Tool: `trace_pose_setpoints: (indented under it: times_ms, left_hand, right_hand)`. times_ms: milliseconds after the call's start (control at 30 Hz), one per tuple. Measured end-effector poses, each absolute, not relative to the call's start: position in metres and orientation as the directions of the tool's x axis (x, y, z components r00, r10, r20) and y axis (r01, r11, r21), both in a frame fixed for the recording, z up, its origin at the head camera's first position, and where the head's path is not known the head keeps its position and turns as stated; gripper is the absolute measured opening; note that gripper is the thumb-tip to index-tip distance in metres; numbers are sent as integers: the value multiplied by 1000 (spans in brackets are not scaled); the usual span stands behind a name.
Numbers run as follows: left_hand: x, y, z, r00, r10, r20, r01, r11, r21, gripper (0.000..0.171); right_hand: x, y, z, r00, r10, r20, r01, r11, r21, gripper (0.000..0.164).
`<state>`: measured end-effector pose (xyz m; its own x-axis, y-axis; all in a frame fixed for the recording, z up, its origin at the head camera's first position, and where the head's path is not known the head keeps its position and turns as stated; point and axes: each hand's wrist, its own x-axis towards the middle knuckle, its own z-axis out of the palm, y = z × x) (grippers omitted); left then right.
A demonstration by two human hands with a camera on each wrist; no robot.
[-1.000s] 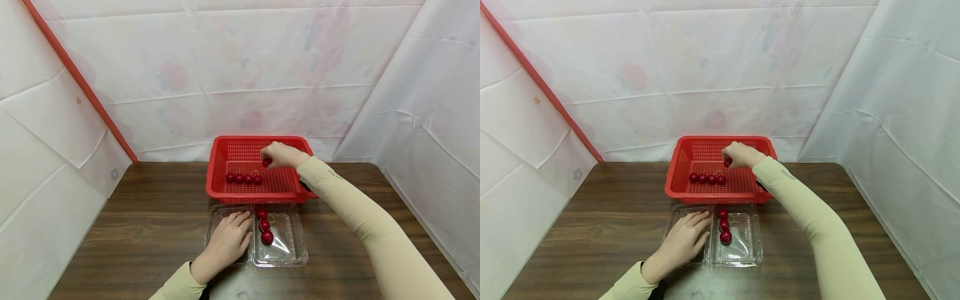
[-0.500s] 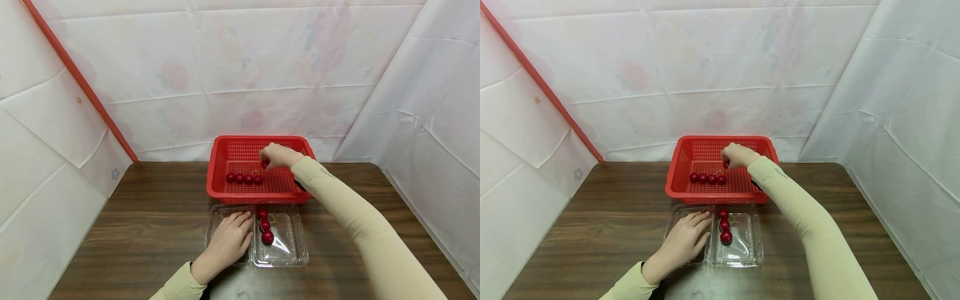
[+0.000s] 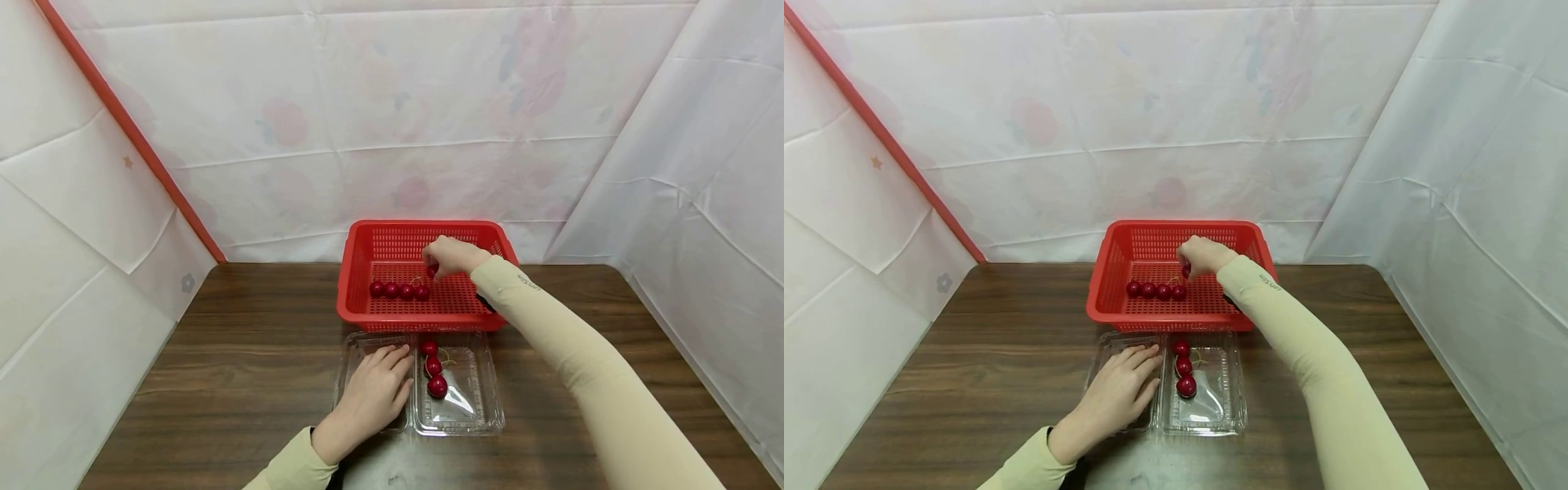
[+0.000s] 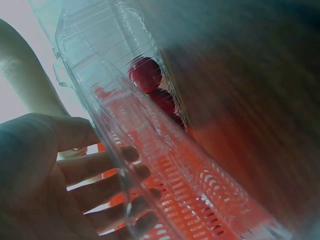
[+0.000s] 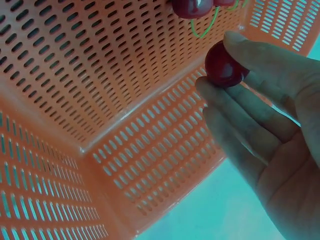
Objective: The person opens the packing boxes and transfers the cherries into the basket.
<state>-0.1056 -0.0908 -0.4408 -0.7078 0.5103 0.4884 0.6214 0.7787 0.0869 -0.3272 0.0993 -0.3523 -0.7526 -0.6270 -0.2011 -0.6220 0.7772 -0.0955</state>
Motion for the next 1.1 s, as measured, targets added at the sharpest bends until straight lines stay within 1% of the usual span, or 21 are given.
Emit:
trace_pose_setpoints:
  times_ms: [200,533,800,1100]
  left_hand:
    - [-105,-91,-441,-710,516,480,623,777,87,30]
    - [-103,-90,-441,-716,515,471,619,780,89,30]
    - [-104,-89,-441,-707,516,484,623,778,81,30]
    - [-103,-89,-442,-711,513,481,618,782,81,30]
  right_hand:
    - [-332,101,-357,-763,-608,-220,-617,786,-29,25]
    - [-338,102,-366,-769,-586,-257,-590,804,-67,27]
    - [-339,101,-372,-776,-575,-260,-581,812,-63,28]
    - [-335,98,-374,-761,-583,-285,-606,796,-11,28]
